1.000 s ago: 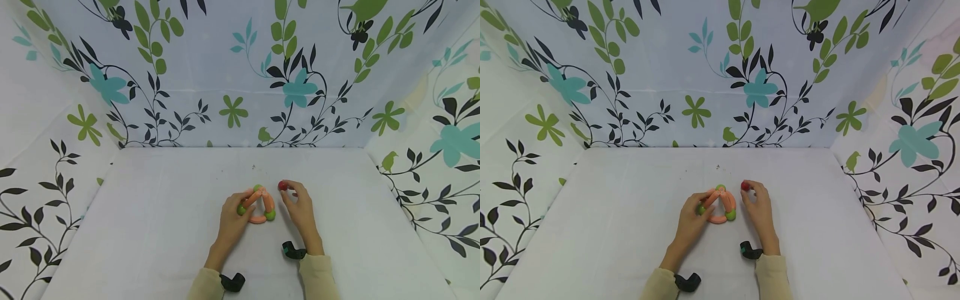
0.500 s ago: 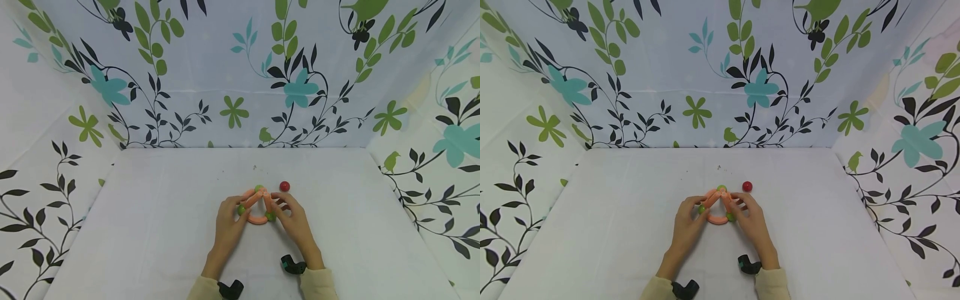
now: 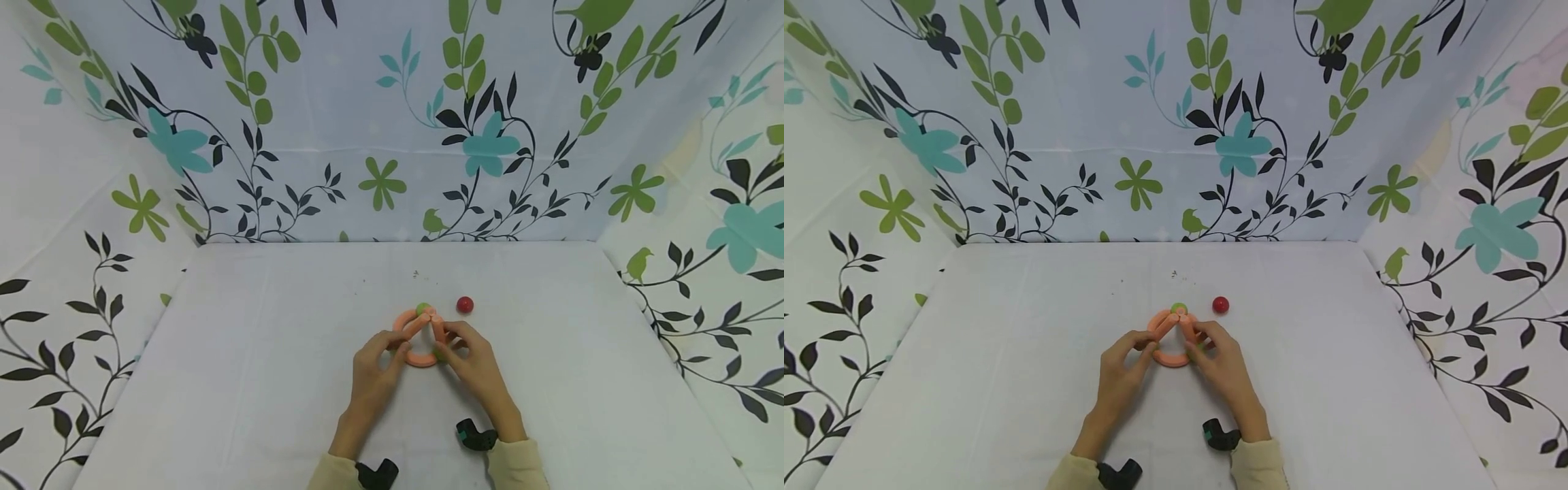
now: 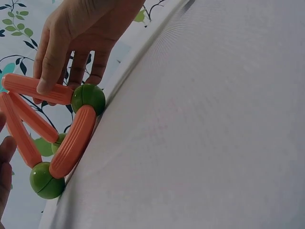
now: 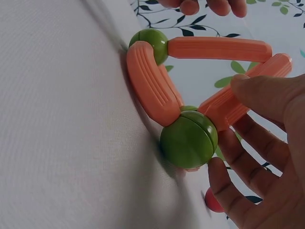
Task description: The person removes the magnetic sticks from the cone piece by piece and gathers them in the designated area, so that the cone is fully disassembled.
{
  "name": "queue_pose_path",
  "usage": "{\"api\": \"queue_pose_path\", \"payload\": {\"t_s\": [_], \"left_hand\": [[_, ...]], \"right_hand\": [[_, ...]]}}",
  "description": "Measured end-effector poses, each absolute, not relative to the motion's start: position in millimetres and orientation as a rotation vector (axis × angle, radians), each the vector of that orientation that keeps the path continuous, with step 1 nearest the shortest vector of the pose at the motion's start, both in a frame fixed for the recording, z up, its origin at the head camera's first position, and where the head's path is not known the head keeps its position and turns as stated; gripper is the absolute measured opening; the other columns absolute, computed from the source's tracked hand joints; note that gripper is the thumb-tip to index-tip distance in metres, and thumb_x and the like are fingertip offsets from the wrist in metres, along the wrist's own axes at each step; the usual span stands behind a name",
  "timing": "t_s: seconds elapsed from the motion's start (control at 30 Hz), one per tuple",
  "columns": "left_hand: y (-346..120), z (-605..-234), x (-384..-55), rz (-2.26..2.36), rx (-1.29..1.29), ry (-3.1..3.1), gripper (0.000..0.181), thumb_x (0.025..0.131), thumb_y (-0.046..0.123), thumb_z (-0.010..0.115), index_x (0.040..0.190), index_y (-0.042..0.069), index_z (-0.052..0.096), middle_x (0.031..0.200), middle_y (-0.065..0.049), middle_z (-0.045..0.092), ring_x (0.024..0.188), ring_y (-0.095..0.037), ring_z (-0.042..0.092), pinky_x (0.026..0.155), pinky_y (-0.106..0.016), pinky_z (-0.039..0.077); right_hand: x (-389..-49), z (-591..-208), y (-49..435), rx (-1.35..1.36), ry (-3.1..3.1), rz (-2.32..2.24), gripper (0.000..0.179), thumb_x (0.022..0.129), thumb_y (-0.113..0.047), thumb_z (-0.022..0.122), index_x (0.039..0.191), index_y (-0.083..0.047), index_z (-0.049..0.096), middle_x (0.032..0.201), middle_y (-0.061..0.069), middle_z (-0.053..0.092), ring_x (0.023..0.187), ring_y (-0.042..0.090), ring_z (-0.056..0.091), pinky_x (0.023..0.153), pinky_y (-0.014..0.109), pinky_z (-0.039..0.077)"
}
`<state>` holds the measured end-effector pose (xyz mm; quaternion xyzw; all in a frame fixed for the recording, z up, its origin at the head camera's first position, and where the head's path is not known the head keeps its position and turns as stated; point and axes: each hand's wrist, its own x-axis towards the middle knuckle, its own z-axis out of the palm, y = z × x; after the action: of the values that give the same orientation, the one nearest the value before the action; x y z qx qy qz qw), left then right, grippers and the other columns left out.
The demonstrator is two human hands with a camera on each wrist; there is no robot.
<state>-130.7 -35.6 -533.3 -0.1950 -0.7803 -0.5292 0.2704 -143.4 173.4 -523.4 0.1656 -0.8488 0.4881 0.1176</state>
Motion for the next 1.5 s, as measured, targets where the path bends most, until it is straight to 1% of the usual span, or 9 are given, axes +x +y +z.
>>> {"api": "queue_pose_path", "payload": {"t_s": [0.1, 0.27, 0.47, 0.63, 0.7, 0.83, 1.03, 1.27, 1.5], "left_hand": [[-33.3, -533.2, -129.8, -1.443, -0.597, -2.101, 0.012, 0.096, 0.007, 0.074, 0.108, 0.009, 0.074, 0.097, -0.004, 0.077, 0.084, -0.012, 0.067, 0.073, -0.036, 0.058], [-29.7, -534.2, -129.2, -1.424, -0.673, -2.118, 0.012, 0.096, 0.008, 0.073, 0.108, 0.01, 0.074, 0.1, 0.0, 0.076, 0.084, -0.011, 0.068, 0.072, -0.032, 0.059], [-23.1, -533.7, -126.7, -1.377, -0.683, -2.215, 0.018, 0.094, 0.008, 0.075, 0.111, 0.013, 0.073, 0.108, 0.003, 0.077, 0.086, -0.008, 0.073, 0.082, -0.028, 0.059], [-13.1, -528.7, -121.3, -1.295, -0.648, -2.349, 0.021, 0.093, 0.013, 0.078, 0.114, 0.014, 0.074, 0.111, 0.004, 0.077, 0.097, -0.01, 0.074, 0.087, -0.031, 0.059], [-8.7, -527.5, -119.6, -1.258, -0.641, -2.39, 0.023, 0.093, 0.017, 0.079, 0.115, 0.015, 0.074, 0.112, 0.005, 0.076, 0.104, -0.012, 0.072, 0.088, -0.031, 0.059], [-1.7, -527.9, -117.9, -1.207, -0.608, -2.436, 0.029, 0.092, 0.017, 0.08, 0.12, 0.016, 0.072, 0.117, 0.005, 0.074, 0.11, -0.011, 0.07, 0.091, -0.032, 0.058], [8.4, -532.3, -116.3, -1.025, -0.535, -2.514, 0.039, 0.091, 0.022, 0.082, 0.127, 0.015, 0.07, 0.124, 0.004, 0.073, 0.118, -0.015, 0.068, 0.098, -0.034, 0.057], [21.8, -532.3, -113.8, -0.736, -0.543, -2.552, 0.049, 0.087, 0.026, 0.085, 0.131, 0.01, 0.069, 0.125, 0.0, 0.075, 0.109, -0.019, 0.069, 0.097, -0.034, 0.055], [27.9, -530.3, -115.1, -0.658, -0.513, -2.545, 0.047, 0.087, 0.025, 0.085, 0.128, 0.008, 0.071, 0.122, -0.002, 0.076, 0.108, -0.021, 0.07, 0.097, -0.034, 0.054]], "right_hand": [[-142.6, -522.7, 174.8, 0.469, -2.493, 1.451, 0.035, 0.09, -0.006, 0.08, 0.123, -0.014, 0.07, 0.11, 0.001, 0.073, 0.097, 0.018, 0.067, 0.083, 0.037, 0.06], [-142.1, -521.0, 178.9, 0.454, -2.519, 1.461, 0.034, 0.091, -0.009, 0.08, 0.123, -0.014, 0.069, 0.112, 0.001, 0.073, 0.101, 0.017, 0.068, 0.086, 0.038, 0.061], [-142.6, -518.0, 183.0, 0.41, -2.562, 1.484, 0.032, 0.093, -0.014, 0.079, 0.124, -0.014, 0.069, 0.111, 0.001, 0.074, 0.105, 0.02, 0.07, 0.089, 0.041, 0.061], [-141.7, -516.6, 186.8, 0.377, -2.576, 1.525, 0.028, 0.095, -0.021, 0.077, 0.121, -0.015, 0.068, 0.111, 0.001, 0.073, 0.108, 0.022, 0.07, 0.092, 0.043, 0.061], [-141.0, -515.9, 188.3, 0.375, -2.572, 1.543, 0.026, 0.096, -0.021, 0.077, 0.119, -0.015, 0.068, 0.112, 0.002, 0.073, 0.109, 0.023, 0.07, 0.092, 0.042, 0.061], [-139.3, -514.5, 190.3, 0.375, -2.572, 1.583, 0.022, 0.097, -0.021, 0.075, 0.116, -0.016, 0.066, 0.114, 0.002, 0.072, 0.111, 0.022, 0.069, 0.092, 0.036, 0.061], [-137.8, -515.6, 194.0, 0.356, -2.57, 1.629, 0.026, 0.097, -0.022, 0.075, 0.119, -0.016, 0.065, 0.116, 0.002, 0.072, 0.113, 0.02, 0.07, 0.093, 0.03, 0.06], [-137.4, -519.4, 197.7, 0.366, -2.524, 1.698, 0.025, 0.099, -0.017, 0.073, 0.121, -0.011, 0.063, 0.12, 0.008, 0.07, 0.116, 0.014, 0.067, 0.096, 0.025, 0.058], [-136.3, -522.9, 198.4, 0.336, -2.522, 1.715, 0.028, 0.099, -0.016, 0.072, 0.123, -0.007, 0.062, 0.123, 0.009, 0.07, 0.117, 0.014, 0.067, 0.096, 0.02, 0.056]]}}
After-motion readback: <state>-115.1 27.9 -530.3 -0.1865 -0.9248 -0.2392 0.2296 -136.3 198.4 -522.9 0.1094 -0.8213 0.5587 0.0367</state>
